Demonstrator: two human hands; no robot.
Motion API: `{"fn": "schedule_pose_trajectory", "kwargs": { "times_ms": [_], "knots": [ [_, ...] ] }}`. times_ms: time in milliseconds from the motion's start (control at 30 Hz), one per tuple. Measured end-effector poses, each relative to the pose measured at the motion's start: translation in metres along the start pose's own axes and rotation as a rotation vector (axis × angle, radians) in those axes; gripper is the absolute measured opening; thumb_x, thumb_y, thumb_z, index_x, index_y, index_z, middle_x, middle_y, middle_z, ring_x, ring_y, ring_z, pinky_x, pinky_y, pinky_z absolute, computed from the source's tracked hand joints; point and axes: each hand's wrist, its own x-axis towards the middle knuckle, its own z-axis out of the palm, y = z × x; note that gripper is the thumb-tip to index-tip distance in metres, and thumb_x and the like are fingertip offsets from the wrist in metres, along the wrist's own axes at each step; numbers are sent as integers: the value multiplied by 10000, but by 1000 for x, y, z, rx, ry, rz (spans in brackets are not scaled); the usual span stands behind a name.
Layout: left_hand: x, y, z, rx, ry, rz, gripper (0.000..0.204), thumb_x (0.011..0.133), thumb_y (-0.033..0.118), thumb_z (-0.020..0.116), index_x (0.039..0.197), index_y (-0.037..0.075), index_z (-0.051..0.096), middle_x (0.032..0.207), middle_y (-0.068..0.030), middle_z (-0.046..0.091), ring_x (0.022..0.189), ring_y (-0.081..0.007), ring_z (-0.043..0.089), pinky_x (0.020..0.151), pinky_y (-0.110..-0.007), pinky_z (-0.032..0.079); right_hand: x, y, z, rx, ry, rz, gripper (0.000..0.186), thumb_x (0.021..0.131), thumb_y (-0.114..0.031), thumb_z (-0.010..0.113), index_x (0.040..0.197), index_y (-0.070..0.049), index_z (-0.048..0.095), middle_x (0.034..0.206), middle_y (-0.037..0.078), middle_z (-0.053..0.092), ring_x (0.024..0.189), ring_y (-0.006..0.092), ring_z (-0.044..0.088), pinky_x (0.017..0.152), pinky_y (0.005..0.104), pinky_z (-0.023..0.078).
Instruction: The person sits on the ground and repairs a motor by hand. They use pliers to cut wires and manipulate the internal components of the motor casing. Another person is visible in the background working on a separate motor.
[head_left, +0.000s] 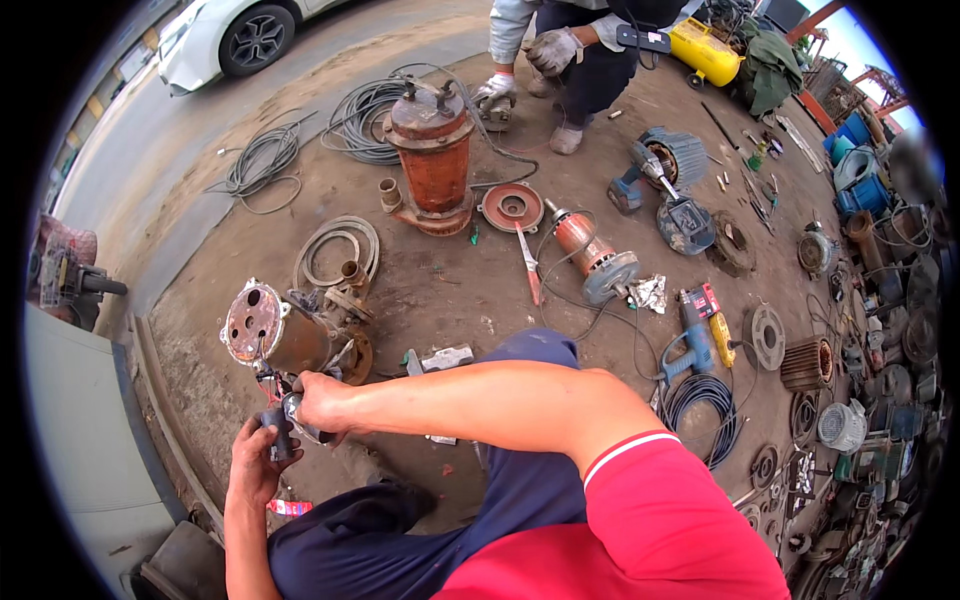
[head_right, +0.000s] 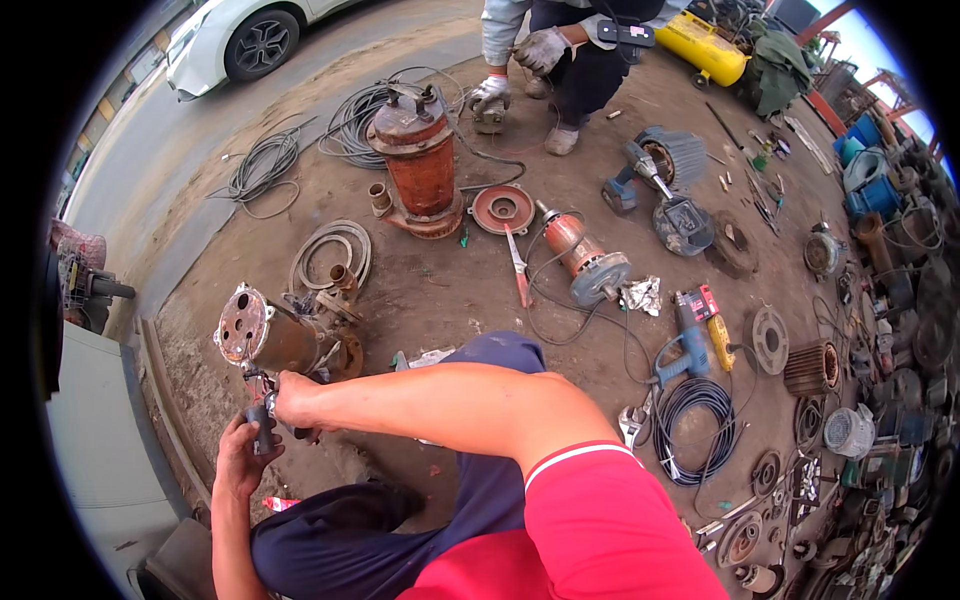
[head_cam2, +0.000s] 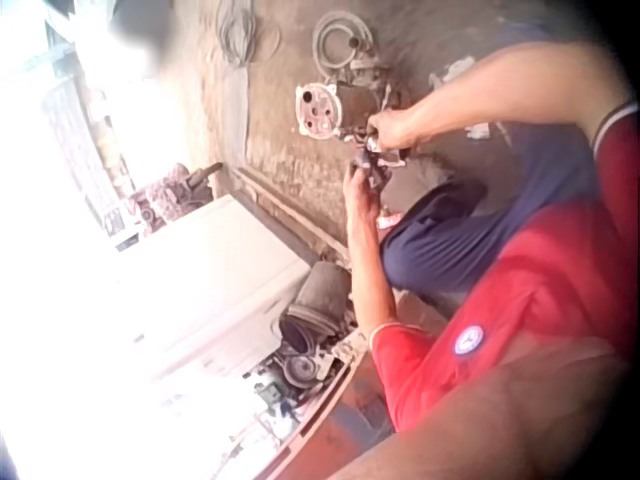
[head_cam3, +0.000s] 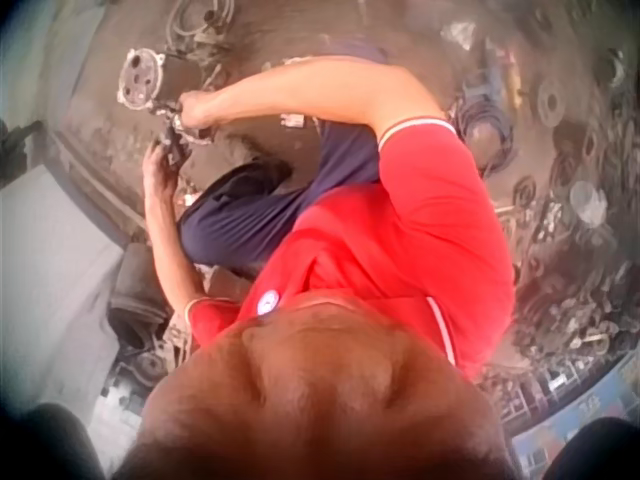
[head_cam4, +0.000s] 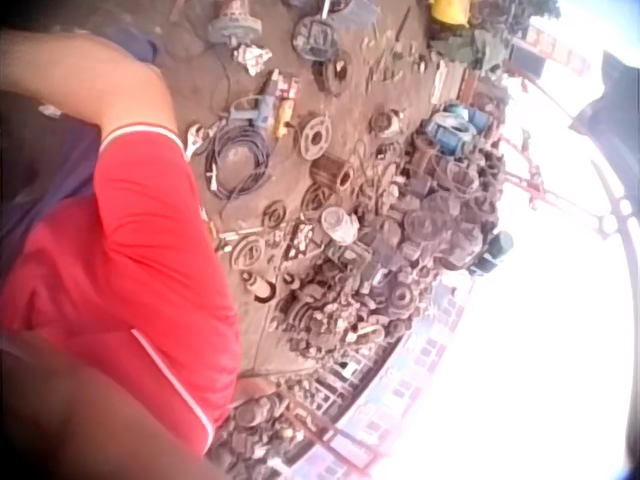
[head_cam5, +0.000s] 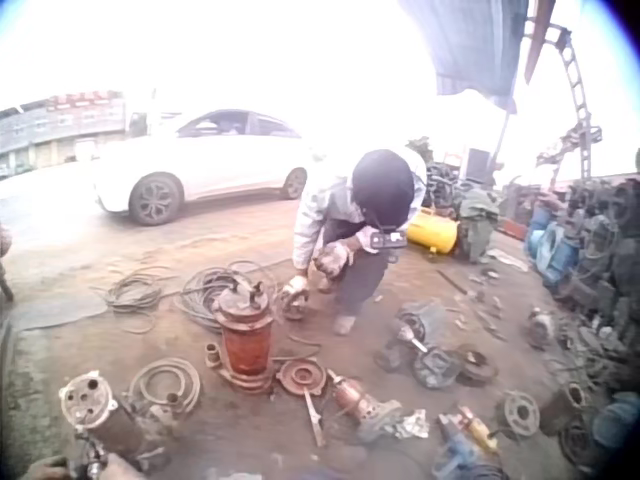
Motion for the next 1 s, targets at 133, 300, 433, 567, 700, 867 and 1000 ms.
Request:
{"fn": "schedule_pose_trajectory", "kwargs": {
  "times_ms": [133,300,433,567,700,867,1000],
  "knots": [
    [0,-2,0,-7,-6,8,437,840,177,642,1231,33,510,1042,-95,641,815,-239,668,728,-425,599,5,4,2,-11,20,1,481,874,-95,589,1321,1,441,1049,191,618,804,286,683,535,415,613],
    [-2,-4,-1,-2,-22,16,428,849,188,632,1235,47,513,1025,-91,640,808,-235,671,723,-412,597,7,6,4,17,-3,-11,395,891,-111,590,1243,24,473,1018,203,614,772,302,682,501,422,604],
    [0,-6,3,1,-24,16,407,867,199,617,1233,53,514,1021,-94,638,808,-233,674,711,-407,596,7,10,2,20,3,-8,382,899,-154,598,1212,35,484,1023,208,611,772,317,680,484,427,596],
    [-3,-3,2,-8,-14,32,377,883,207,601,1219,55,520,1018,-97,643,805,-238,679,703,-403,594,11,11,5,35,4,-26,393,899,-182,608,1200,40,489,1011,207,611,769,316,679,472,428,586],
    [-2,-3,3,-23,-19,24,365,890,209,593,1213,55,523,1010,-100,651,807,-244,684,703,-402,591,16,14,6,4,12,-32,388,905,-197,607,1194,36,495,987,202,613,759,307,675,465,425,577],
    [0,-3,0,-27,-25,27,366,889,206,593,1213,49,523,1007,-105,654,809,-250,685,705,-399,586,17,16,11,66,69,-83,161,928,-128,566,835,4,561,618,86,515,439,194,483,378,415,442],
    [-1,-4,-1,-27,-28,29,369,885,204,592,1212,45,524,1011,-108,656,806,-253,684,710,-400,581,18,17,11,29,44,-69,161,921,-147,579,957,5,538,731,117,540,550,227,536,420,415,473]
  ]
}}
